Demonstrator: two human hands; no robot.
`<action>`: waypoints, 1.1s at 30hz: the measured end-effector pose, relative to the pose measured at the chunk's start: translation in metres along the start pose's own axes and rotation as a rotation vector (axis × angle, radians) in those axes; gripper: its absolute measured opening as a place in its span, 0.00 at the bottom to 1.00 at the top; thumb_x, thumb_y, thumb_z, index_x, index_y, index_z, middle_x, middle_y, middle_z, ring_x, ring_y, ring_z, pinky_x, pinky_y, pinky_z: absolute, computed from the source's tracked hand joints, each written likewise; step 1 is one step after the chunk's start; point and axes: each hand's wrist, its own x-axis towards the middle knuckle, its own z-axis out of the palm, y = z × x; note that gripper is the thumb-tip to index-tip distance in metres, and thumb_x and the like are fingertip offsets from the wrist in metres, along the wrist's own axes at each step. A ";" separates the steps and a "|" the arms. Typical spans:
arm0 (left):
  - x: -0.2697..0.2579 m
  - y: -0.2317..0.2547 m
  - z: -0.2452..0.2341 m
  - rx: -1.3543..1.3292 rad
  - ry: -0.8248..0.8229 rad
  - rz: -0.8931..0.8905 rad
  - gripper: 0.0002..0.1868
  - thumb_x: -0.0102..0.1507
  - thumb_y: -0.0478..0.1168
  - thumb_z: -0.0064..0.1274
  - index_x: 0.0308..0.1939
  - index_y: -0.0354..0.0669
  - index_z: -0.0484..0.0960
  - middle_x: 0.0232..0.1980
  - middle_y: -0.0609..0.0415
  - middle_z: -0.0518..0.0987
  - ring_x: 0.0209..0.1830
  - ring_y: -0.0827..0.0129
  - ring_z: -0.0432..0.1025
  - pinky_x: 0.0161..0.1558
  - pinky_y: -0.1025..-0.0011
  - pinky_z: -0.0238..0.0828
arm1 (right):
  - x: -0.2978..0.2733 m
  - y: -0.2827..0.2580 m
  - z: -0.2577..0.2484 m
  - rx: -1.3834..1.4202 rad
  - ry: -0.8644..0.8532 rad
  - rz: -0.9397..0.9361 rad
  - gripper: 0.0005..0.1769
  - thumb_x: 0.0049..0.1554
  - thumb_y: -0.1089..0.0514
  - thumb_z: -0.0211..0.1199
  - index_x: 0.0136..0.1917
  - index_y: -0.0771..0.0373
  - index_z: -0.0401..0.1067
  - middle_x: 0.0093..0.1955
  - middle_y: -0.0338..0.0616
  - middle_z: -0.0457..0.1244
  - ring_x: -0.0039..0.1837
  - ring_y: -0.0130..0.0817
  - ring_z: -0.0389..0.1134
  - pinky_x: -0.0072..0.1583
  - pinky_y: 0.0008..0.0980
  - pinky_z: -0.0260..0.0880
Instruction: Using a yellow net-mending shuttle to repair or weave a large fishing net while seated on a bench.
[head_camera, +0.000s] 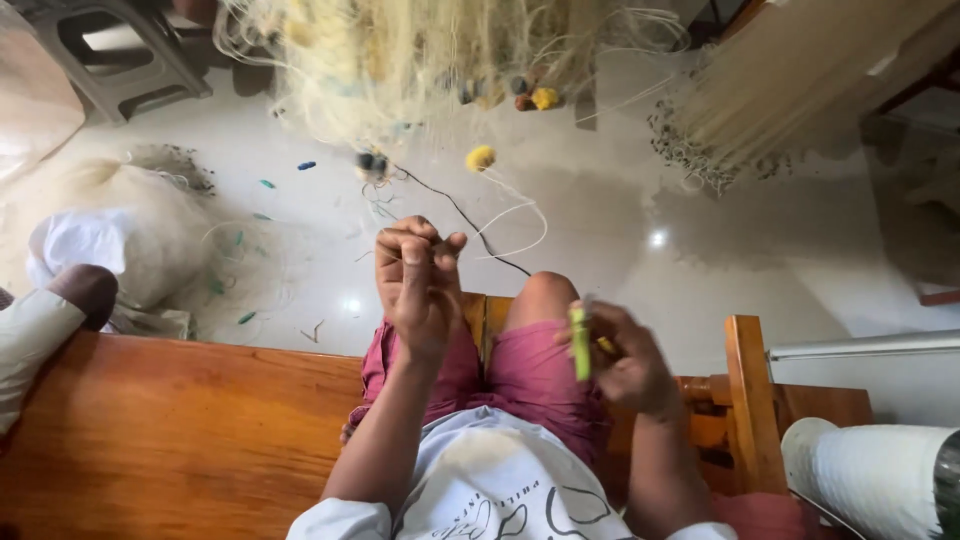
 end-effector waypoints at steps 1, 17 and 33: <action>0.001 -0.001 0.002 -0.030 -0.007 -0.003 0.05 0.71 0.36 0.43 0.42 0.40 0.66 0.48 0.47 0.70 0.30 0.74 0.74 0.57 0.59 0.79 | 0.005 -0.006 -0.004 -0.036 0.027 -0.127 0.35 0.46 0.73 0.66 0.67 0.67 0.65 0.42 0.55 0.71 0.40 0.41 0.73 0.40 0.37 0.76; -0.028 -0.016 0.022 0.333 0.017 -0.197 0.13 0.67 0.31 0.49 0.39 0.44 0.59 0.50 0.42 0.74 0.29 0.76 0.71 0.46 0.71 0.76 | 0.063 -0.043 -0.053 -0.816 0.010 -0.455 0.35 0.43 0.66 0.72 0.66 0.58 0.75 0.43 0.52 0.67 0.44 0.50 0.71 0.49 0.44 0.73; -0.031 -0.011 0.027 0.610 0.033 0.101 0.18 0.63 0.29 0.59 0.34 0.42 0.61 0.42 0.39 0.80 0.27 0.71 0.73 0.27 0.79 0.66 | 0.073 -0.055 -0.048 -0.878 0.053 -0.439 0.38 0.43 0.66 0.71 0.69 0.55 0.74 0.44 0.45 0.66 0.46 0.40 0.69 0.51 0.38 0.73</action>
